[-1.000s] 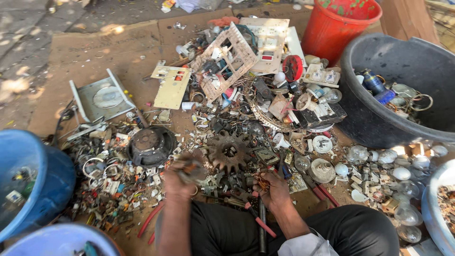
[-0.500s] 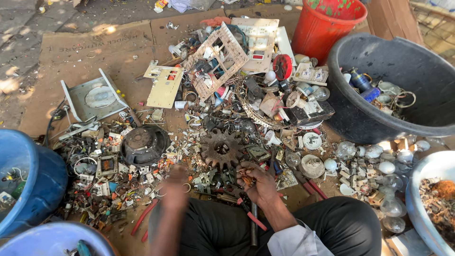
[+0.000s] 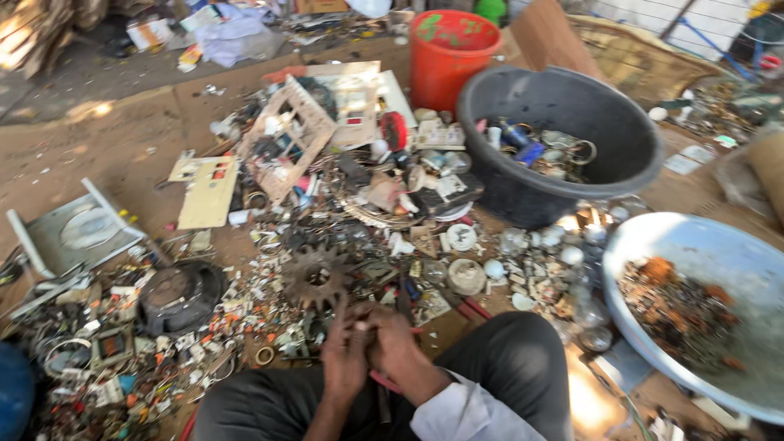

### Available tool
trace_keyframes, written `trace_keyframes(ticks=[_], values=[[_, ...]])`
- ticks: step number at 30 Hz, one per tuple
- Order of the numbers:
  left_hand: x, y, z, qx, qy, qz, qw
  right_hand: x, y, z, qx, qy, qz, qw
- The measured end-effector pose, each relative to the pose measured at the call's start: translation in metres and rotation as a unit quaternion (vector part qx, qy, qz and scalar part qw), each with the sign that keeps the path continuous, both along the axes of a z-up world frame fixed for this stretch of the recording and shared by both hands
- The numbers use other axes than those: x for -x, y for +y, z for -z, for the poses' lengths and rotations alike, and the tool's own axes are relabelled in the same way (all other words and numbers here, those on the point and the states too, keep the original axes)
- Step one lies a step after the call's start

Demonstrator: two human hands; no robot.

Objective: The person sits cross-legged on the ground and uses pliers to strip copper wire from small electronic components. They handle several small metal parts, twisting and pulling them apart to separate the materials.

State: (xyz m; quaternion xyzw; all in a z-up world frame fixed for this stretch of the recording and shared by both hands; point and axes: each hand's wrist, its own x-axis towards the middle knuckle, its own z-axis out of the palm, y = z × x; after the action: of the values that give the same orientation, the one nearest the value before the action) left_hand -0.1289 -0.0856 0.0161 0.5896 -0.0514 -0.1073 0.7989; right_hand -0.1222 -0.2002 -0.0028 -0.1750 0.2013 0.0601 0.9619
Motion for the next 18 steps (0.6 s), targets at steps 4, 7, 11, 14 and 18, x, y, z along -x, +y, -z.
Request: trace_keyframes(ticks=[4,7,11,14,18], values=[[0.004,0.003,-0.013,-0.183,-0.072,-0.072,0.978,0.026,0.009,-0.054,-0.053,0.064,0.061,0.995],[0.014,-0.002,-0.033,-0.338,-0.289,-0.152,0.883,0.026,0.008,-0.064,-0.035,0.063,-0.007,0.997],[0.018,-0.007,-0.049,-0.312,-0.067,-0.074,0.945,0.040,0.004,-0.062,0.026,-0.026,0.002,0.999],[0.028,-0.005,-0.039,-0.128,0.091,-0.012,0.988,0.053,-0.005,-0.058,0.003,-0.015,0.014,1.000],[0.040,-0.007,-0.024,0.001,0.041,-0.004,0.999,0.058,-0.007,-0.045,-0.022,0.012,0.023,0.999]])
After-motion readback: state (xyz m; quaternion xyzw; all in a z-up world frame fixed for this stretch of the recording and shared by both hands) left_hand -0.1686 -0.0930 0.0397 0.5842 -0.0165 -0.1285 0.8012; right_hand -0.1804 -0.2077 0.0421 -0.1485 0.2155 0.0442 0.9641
